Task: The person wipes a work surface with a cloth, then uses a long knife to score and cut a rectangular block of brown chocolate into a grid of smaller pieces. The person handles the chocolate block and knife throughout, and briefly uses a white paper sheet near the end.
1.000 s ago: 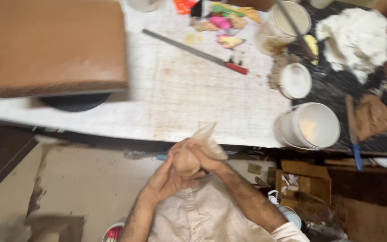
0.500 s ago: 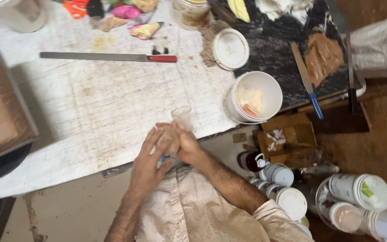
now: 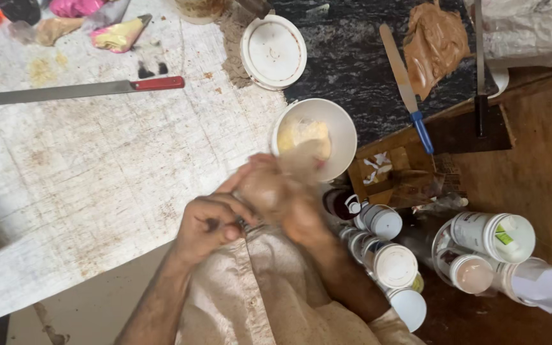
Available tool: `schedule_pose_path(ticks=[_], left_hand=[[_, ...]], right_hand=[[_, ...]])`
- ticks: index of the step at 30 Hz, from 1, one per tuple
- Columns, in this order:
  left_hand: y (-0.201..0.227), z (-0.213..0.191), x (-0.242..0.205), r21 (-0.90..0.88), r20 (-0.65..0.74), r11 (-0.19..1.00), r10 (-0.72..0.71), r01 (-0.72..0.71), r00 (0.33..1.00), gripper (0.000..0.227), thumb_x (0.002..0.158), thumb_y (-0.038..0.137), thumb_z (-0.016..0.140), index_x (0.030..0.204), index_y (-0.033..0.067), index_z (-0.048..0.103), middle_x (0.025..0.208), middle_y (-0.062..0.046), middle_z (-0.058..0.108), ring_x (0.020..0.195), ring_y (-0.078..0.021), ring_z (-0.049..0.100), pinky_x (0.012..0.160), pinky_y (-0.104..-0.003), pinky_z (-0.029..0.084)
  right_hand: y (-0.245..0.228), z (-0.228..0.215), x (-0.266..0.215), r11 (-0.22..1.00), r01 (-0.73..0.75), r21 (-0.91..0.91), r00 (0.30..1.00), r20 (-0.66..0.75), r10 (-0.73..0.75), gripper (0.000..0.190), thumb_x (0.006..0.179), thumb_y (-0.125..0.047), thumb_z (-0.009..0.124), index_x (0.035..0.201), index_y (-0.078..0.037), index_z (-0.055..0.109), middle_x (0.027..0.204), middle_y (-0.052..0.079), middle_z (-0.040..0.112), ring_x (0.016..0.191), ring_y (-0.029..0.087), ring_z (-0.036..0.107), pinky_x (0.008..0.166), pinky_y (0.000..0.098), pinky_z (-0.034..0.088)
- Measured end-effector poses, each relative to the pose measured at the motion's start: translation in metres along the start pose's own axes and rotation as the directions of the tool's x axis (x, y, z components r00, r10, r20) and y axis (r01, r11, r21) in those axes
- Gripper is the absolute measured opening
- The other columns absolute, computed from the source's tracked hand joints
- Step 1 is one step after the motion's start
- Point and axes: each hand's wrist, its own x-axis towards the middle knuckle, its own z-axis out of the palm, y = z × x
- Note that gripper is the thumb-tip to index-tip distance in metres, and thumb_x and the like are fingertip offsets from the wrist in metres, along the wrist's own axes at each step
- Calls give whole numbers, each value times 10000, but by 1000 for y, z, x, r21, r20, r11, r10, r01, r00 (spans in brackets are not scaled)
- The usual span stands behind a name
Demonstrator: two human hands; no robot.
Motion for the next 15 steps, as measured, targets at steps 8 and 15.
schedule_pose_path(ticks=[8, 15], left_hand=[[-44, 84, 84, -63, -162, 731, -679, 679, 716, 746, 845, 128, 748, 1477, 57, 356, 1248, -182, 550, 1076, -285, 640, 875, -455, 605], [-31, 56, 59, -121, -234, 757, -650, 642, 723, 702, 837, -86, 580, 1494, 76, 394, 1250, -170, 579, 996, -214, 691, 756, -312, 663]], right_hand=[[-85, -67, 45, 448, 141, -883, 921, -50, -387, 480, 1000, -167, 634, 1445, -11, 548, 1422, 170, 577, 1282, 288, 609, 1026, 428, 577], [-124, -40, 81, 223, 190, -956, 935, 245, 256, 513, 865, 39, 646, 1374, -21, 616, 1439, 191, 591, 1296, 343, 606, 1001, 451, 571]])
